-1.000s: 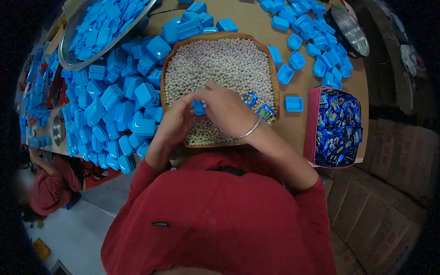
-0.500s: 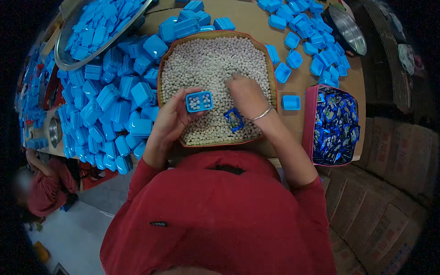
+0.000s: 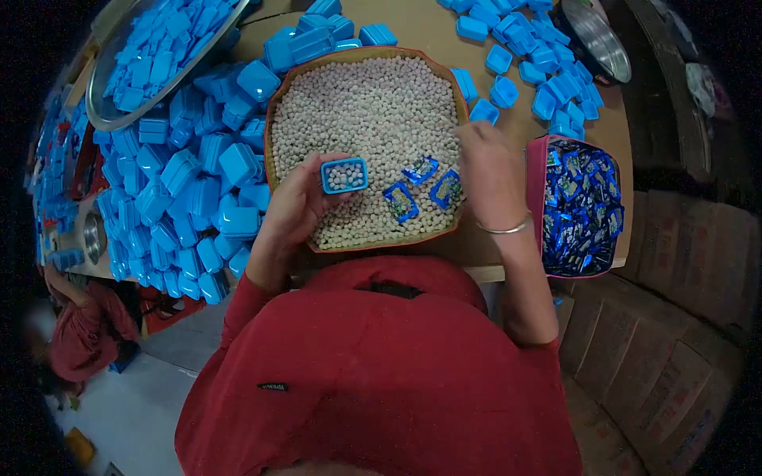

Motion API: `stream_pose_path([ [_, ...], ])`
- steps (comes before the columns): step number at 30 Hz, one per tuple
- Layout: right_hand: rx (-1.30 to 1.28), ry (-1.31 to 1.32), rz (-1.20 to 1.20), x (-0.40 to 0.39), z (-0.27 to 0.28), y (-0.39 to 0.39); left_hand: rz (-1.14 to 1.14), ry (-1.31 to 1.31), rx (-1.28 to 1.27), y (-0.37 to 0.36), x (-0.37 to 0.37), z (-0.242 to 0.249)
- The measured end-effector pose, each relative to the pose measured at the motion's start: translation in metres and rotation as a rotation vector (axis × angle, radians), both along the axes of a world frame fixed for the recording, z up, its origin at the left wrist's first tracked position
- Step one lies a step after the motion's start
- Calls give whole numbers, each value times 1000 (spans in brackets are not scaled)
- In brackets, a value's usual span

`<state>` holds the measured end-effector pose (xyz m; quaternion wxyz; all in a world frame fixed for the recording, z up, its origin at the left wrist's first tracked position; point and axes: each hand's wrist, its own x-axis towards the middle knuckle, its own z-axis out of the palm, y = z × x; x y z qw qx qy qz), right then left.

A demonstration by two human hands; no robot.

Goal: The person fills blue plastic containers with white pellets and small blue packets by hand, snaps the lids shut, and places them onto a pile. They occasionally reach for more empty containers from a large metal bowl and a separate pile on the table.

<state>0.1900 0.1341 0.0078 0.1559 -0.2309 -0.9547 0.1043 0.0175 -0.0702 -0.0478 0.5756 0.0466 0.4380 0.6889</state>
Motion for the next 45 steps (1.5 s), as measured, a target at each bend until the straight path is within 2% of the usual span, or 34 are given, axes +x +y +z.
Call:
stream_pose_path([
  [3,43,-174,-209,48,-1,25,-18,2,1,1,0,0],
  [7,155,-58,-5,76,-52,31,-73,180,-112,1,3,1],
  [9,62,-153,-77,79,-48,36,-117,287,-152,-2,3,-4],
  [10,-42,-187,-160,81,-46,41,-90,285,-157,-3,4,-5],
  [12,-758,105,-281,84,-34,43,-51,286,-173,-2,5,0],
  [13,-882,245,-185,86,-33,47,-45,276,-170,-2,4,0],
  [17,-1201,330,-79,82,-16,40,-50,249,-161,1,5,1],
  [20,-1236,385,-33,66,-9,27,-38,262,-173,0,7,4],
  [23,-889,277,-34,27,-11,8,-6,247,-172,-1,6,1],
  [26,-55,174,278,-27,-31,3,0,203,-109,-1,3,-1],
  [27,45,94,273,-41,-40,1,9,178,-104,-1,3,-2],
  [30,140,81,242,-53,-43,-11,75,141,-81,-2,2,-1],
  [34,29,-208,305,-54,-49,-34,83,175,-114,1,3,6],
  [39,6,-82,335,-59,-57,-22,46,213,-155,2,4,4],
  [42,-177,-62,287,-54,-48,-25,51,257,-143,2,7,-3],
  [45,-497,115,387,-57,-18,-39,6,254,-101,2,7,-5],
])
